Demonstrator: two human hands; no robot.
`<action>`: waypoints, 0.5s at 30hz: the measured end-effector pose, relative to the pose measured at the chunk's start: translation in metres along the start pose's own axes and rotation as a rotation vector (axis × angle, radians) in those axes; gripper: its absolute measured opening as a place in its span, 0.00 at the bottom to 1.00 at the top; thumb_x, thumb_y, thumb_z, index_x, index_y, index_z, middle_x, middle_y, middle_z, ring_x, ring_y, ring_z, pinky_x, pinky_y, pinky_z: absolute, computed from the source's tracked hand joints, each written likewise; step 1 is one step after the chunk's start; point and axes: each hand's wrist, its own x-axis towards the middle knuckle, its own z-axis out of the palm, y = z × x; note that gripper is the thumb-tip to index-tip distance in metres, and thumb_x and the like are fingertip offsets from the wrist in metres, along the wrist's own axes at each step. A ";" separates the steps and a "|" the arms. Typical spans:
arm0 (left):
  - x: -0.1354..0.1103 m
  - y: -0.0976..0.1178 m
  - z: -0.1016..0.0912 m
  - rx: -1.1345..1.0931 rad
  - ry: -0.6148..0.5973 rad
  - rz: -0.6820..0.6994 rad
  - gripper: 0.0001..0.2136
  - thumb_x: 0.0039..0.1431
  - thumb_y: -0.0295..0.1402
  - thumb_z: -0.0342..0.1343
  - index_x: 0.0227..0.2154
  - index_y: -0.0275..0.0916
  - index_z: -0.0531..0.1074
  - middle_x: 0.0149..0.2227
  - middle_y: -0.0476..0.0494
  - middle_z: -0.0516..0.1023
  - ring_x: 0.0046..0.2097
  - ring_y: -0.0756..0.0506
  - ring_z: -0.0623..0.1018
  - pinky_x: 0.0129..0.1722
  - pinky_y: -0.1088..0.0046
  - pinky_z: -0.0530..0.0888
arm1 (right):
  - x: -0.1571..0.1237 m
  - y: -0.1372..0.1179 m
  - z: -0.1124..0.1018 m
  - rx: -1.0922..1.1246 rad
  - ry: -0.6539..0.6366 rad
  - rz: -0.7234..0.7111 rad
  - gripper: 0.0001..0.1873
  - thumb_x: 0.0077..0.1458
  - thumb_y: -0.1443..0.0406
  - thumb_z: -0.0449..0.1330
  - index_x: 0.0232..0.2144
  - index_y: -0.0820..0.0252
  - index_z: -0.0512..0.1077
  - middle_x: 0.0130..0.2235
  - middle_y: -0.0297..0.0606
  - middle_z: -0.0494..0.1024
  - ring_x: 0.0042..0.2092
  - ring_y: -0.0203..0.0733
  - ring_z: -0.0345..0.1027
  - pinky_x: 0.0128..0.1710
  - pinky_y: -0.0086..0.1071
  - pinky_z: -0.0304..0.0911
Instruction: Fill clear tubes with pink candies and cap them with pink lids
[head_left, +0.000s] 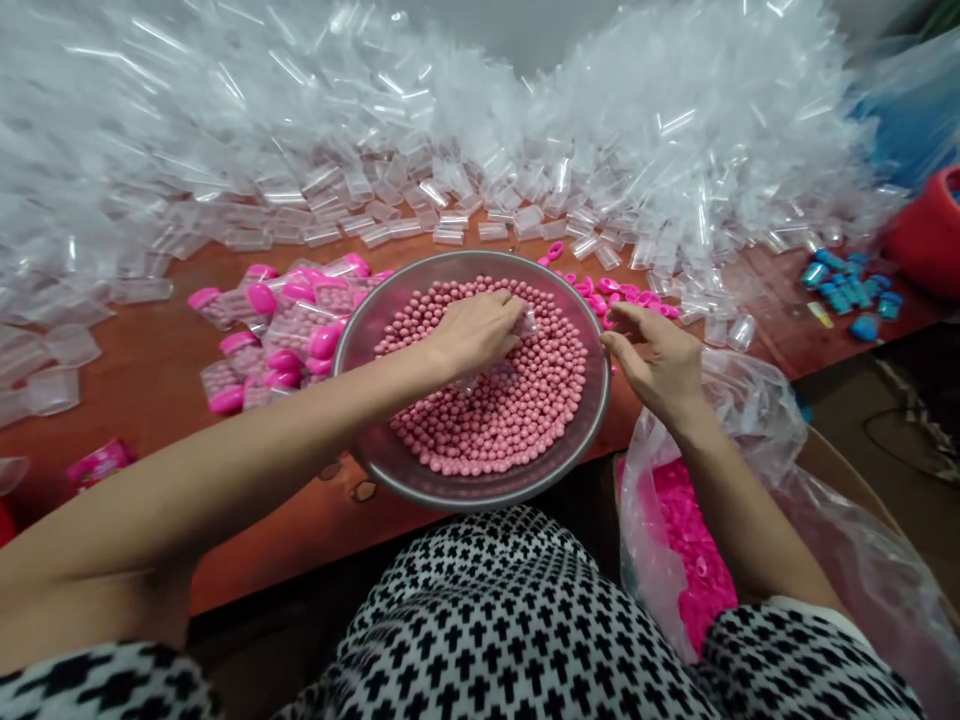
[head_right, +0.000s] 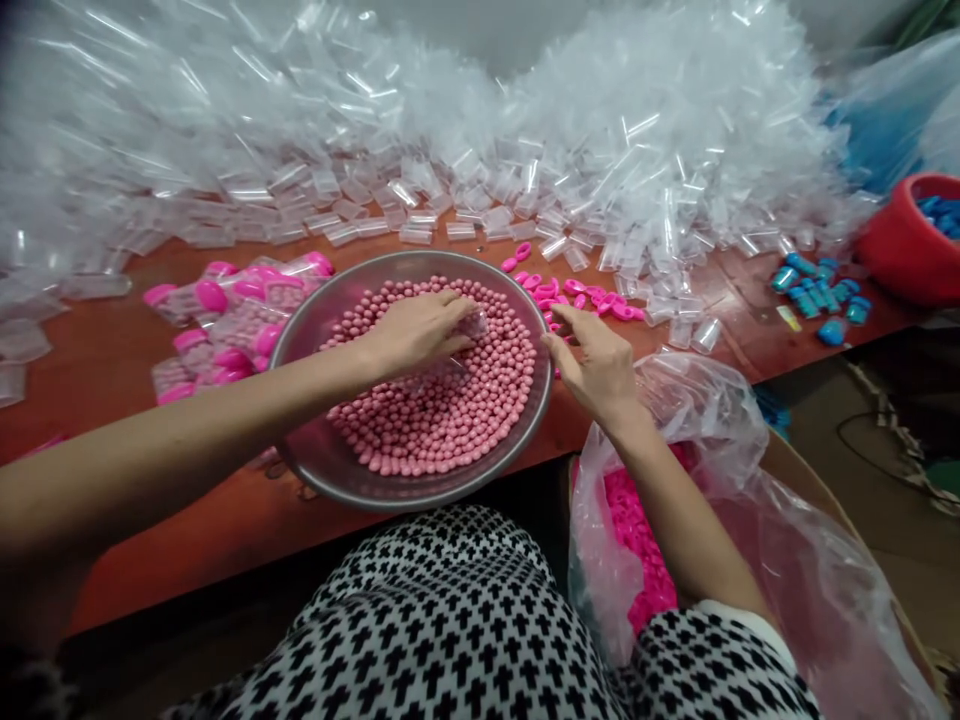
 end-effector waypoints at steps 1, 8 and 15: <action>-0.001 0.000 0.000 -0.064 0.044 0.026 0.12 0.62 0.33 0.55 0.47 0.38 0.74 0.47 0.38 0.76 0.48 0.40 0.76 0.45 0.69 0.70 | 0.003 -0.005 0.000 -0.020 -0.031 -0.050 0.19 0.60 0.59 0.59 0.52 0.57 0.73 0.49 0.44 0.81 0.46 0.47 0.77 0.51 0.43 0.72; -0.027 0.015 -0.021 -1.104 0.246 -0.103 0.14 0.51 0.36 0.67 0.40 0.37 0.78 0.34 0.45 0.79 0.35 0.46 0.78 0.39 0.68 0.74 | 0.031 -0.035 0.021 0.085 -0.278 -0.121 0.19 0.61 0.58 0.60 0.51 0.59 0.73 0.53 0.45 0.79 0.54 0.49 0.73 0.57 0.45 0.68; -0.023 0.040 -0.021 -1.265 0.453 -0.038 0.14 0.52 0.41 0.67 0.41 0.44 0.79 0.44 0.47 0.81 0.48 0.42 0.78 0.45 0.66 0.78 | 0.054 -0.040 0.014 0.791 -0.161 0.144 0.23 0.56 0.46 0.61 0.36 0.60 0.75 0.30 0.31 0.76 0.31 0.32 0.73 0.31 0.26 0.73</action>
